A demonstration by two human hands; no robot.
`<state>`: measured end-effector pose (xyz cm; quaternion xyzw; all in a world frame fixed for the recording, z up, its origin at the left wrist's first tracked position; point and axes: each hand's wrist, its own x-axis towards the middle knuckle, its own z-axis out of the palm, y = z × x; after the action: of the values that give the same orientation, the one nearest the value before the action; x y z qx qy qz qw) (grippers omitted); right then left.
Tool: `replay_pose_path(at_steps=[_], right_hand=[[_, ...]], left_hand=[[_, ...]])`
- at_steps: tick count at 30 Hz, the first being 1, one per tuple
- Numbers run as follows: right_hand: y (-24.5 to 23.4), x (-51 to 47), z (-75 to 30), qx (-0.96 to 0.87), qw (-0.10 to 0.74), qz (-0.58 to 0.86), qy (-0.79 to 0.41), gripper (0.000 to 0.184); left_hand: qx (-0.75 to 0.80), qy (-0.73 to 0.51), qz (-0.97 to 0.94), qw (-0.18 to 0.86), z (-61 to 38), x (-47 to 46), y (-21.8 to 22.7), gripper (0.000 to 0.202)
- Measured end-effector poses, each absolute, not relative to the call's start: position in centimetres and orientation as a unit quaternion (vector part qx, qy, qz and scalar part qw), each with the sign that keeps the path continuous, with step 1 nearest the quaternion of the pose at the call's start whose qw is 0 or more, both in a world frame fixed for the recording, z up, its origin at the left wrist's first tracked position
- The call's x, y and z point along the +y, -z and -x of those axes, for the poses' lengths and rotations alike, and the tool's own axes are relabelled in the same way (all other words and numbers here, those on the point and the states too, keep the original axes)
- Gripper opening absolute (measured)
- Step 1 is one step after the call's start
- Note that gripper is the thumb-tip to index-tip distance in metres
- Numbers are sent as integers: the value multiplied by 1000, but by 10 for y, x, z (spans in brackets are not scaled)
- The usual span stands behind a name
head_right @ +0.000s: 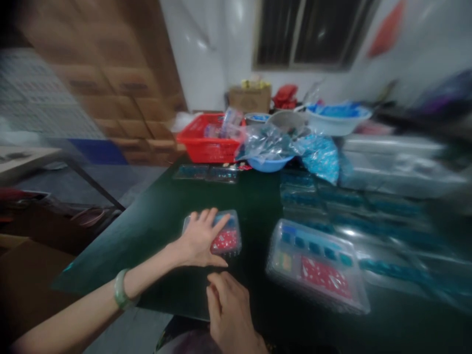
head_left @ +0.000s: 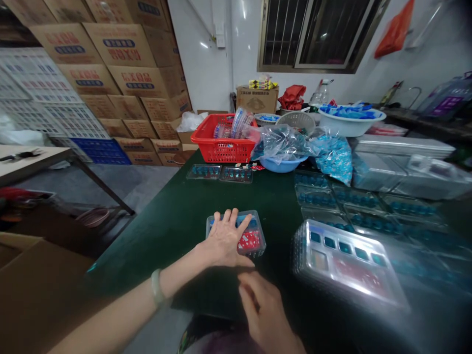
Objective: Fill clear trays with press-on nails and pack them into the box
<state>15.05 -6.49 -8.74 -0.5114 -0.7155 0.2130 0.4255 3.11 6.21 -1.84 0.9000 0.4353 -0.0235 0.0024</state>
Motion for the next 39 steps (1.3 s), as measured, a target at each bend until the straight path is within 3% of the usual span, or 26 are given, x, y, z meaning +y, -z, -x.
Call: replay_pose_path(at_steps=[7,17,26,30,35,39], right_hand=[[81,-61,-152,-699,439,512,-235,21],[91,-51,-168,-611,502,554,-258,20],[81,-32,-171,-580,541,576,-197,21],[79,-20,-172,-616,471,624,-96,23],[59,-4,-166,-667,214,714,6,20],[45,11,-160,-659,168,733,-7,14]], left_hand=[[438,-27,-899,16,-30,61,35,103],[402,-50,-911,74,-17,73,19,101],[384,-82,-911,126,-9,75,6,96],[380,-112,-900,181,-3,78,-1,89],[382,-148,-885,220,0,80,-3,84],[392,-160,-882,210,-3,78,0,83]])
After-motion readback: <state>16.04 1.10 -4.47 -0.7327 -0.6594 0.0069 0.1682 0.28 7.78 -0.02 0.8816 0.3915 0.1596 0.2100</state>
